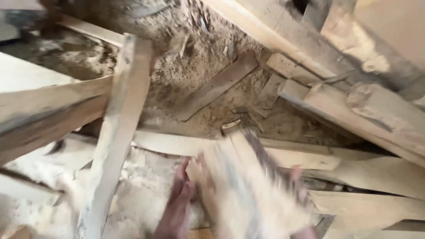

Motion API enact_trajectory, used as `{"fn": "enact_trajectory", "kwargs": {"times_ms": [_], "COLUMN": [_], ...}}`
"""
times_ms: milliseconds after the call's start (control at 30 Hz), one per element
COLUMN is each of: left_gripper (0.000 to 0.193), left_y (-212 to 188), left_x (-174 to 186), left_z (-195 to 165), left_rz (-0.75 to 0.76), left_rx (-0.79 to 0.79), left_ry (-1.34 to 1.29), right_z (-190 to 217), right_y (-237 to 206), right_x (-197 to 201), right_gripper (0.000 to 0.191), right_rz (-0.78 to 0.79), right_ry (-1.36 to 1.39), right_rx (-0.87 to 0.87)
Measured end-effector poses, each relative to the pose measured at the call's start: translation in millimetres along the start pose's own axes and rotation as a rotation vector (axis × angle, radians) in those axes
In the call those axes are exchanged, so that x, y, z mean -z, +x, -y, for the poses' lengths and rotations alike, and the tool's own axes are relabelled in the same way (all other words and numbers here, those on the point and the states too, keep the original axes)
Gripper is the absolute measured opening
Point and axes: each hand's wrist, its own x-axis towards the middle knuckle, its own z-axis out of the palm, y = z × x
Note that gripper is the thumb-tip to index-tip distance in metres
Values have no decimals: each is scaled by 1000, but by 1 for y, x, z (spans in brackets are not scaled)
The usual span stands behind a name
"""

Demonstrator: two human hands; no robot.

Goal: The person selects a piece of wood from a pile and uses a vertical band saw to cut it into smaller blocks. They repeatedly reposition the wood to make multiple cuts, producing several smaller pieces.

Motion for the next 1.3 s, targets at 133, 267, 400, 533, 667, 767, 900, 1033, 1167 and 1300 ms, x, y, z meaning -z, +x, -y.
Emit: {"fn": "enact_trajectory", "kwargs": {"times_ms": [133,267,400,533,667,767,900,1033,1167,1300], "left_gripper": [114,119,119,116,99,96,91,83,77,70], "left_y": [-90,-186,-280,-381,-511,-640,-784,-879,-913,-909], "left_x": [-6,30,74,122,210,280,385,500,575,601], "left_z": [-20,-27,-14,-19,-70,-110,-155,-147,-116,-96], "left_rz": [3,91,169,-18,-378,-542,-866,-810,-870,-888], "left_rx": [145,50,-337,-472,-667,-688,-728,-580,-644,-610], "left_ry": [-204,-160,-109,-310,-99,-62,-154,-523,-400,-431], "right_z": [-27,-28,-50,-89,-171,-256,-377,-496,-556,-557], "right_y": [-77,-162,-235,-308,-392,-474,-609,-743,-836,-871], "right_x": [-13,-25,-63,-135,-243,-312,-384,-430,-438,-428], "right_gripper": [55,57,60,62,65,68,71,75,81,103], "right_rz": [53,106,235,415,710,891,1119,1181,1406,1465], "right_ry": [-22,-99,-186,-330,-480,-613,-751,-1022,-1137,-1373], "right_rx": [-107,-173,-245,-317,-424,-504,-596,-576,-493,-226]}}
